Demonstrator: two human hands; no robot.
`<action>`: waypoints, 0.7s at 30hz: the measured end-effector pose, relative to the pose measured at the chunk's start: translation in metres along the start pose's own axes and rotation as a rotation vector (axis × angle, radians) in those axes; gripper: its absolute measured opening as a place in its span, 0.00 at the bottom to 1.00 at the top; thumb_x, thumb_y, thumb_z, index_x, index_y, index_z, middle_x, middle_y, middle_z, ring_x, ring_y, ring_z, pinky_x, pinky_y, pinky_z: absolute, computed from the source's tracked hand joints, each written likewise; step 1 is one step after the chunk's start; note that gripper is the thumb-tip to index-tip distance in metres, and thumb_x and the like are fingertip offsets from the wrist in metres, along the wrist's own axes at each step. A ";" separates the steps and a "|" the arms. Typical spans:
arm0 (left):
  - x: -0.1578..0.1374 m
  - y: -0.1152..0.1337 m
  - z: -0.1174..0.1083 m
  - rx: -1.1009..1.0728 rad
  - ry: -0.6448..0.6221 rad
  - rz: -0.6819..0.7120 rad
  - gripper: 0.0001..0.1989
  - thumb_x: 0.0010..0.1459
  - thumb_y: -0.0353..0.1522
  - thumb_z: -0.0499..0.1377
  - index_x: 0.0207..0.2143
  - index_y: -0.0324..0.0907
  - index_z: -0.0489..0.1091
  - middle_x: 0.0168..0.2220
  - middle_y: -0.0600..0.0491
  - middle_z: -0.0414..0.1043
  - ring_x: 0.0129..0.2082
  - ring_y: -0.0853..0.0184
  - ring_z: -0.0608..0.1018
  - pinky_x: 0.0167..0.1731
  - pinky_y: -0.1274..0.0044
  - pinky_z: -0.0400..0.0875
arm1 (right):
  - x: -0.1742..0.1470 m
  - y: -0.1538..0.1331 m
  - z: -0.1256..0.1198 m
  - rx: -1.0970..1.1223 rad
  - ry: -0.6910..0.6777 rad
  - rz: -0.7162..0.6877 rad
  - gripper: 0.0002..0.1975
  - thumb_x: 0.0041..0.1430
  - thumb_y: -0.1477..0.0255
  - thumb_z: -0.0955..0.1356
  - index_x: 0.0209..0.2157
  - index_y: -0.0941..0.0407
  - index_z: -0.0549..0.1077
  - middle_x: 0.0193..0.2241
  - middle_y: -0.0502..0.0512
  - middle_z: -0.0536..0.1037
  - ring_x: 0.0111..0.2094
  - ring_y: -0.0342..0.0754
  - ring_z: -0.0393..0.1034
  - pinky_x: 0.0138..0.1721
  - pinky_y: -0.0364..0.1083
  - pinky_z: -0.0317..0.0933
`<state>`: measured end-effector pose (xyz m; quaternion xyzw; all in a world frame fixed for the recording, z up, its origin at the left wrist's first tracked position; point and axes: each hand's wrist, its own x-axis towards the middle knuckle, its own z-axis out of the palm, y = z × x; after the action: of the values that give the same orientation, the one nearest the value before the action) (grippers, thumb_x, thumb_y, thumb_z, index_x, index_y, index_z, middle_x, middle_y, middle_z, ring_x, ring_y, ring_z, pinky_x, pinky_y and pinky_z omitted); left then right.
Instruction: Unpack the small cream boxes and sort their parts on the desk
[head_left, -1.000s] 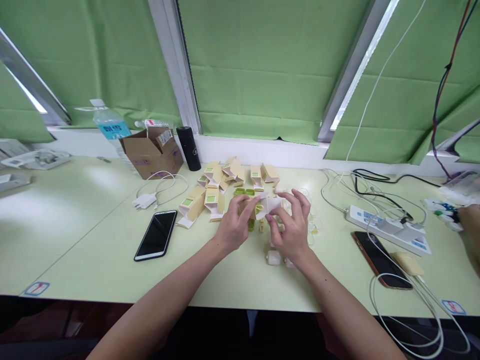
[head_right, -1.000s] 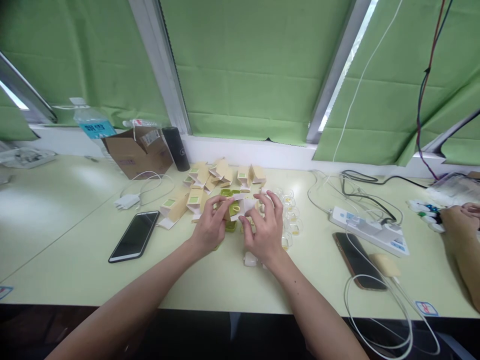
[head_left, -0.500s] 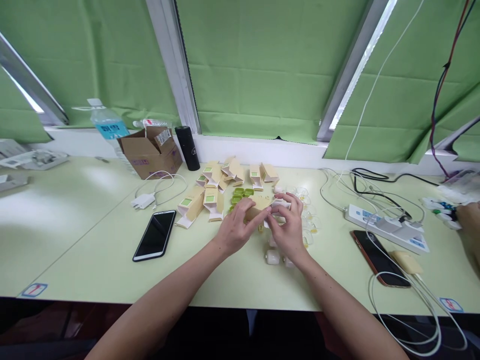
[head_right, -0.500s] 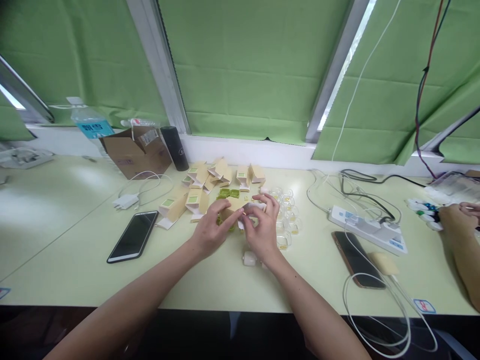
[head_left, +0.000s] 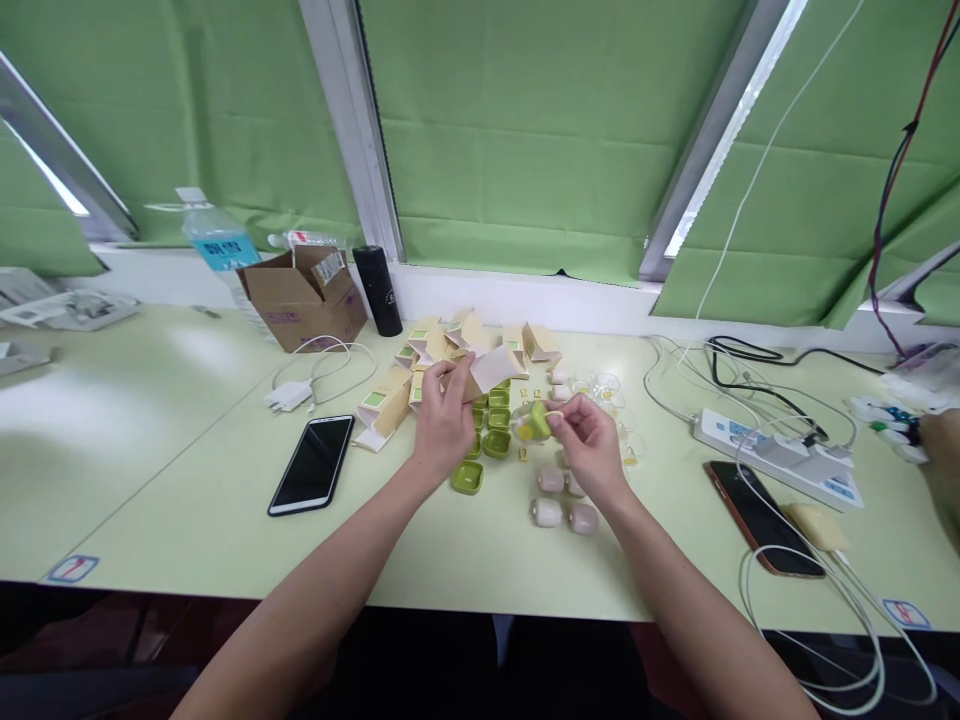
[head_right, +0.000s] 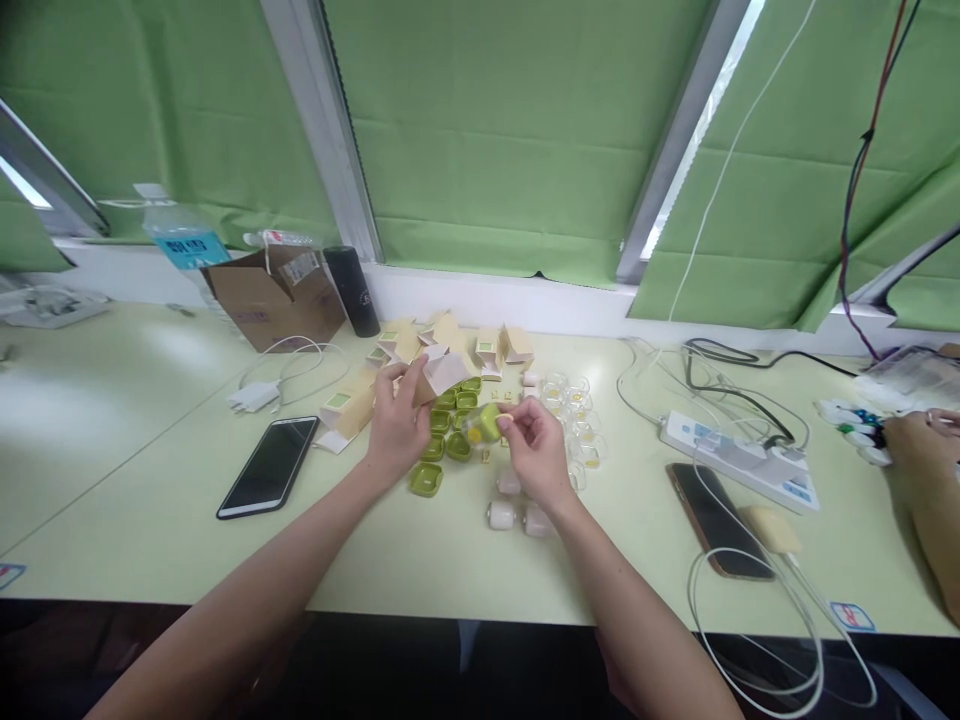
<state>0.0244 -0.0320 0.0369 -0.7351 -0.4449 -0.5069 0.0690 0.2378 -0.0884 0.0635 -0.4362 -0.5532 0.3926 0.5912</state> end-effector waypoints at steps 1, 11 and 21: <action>0.001 0.001 -0.001 -0.054 0.001 -0.047 0.35 0.63 0.24 0.55 0.71 0.48 0.55 0.55 0.42 0.60 0.57 0.54 0.71 0.52 0.62 0.77 | -0.003 -0.002 0.000 -0.054 -0.111 -0.003 0.15 0.60 0.57 0.73 0.29 0.52 0.69 0.36 0.55 0.83 0.41 0.51 0.79 0.41 0.50 0.72; 0.004 0.017 -0.001 -0.593 -0.042 -0.342 0.34 0.62 0.36 0.64 0.69 0.53 0.59 0.61 0.44 0.63 0.59 0.56 0.71 0.48 0.66 0.80 | -0.024 -0.018 0.011 -0.754 -0.717 -0.113 0.08 0.58 0.80 0.70 0.27 0.54 0.72 0.29 0.51 0.82 0.34 0.49 0.78 0.36 0.45 0.62; 0.010 0.024 -0.002 -1.414 -0.195 -0.746 0.30 0.61 0.48 0.66 0.58 0.46 0.60 0.47 0.47 0.79 0.44 0.59 0.83 0.40 0.67 0.82 | -0.011 -0.017 0.005 -0.374 -0.256 -0.157 0.05 0.63 0.64 0.70 0.37 0.50 0.77 0.36 0.52 0.81 0.38 0.51 0.75 0.38 0.49 0.68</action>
<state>0.0413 -0.0408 0.0543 -0.4489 -0.2389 -0.5916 -0.6256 0.2320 -0.1042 0.0762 -0.4404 -0.7190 0.2883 0.4537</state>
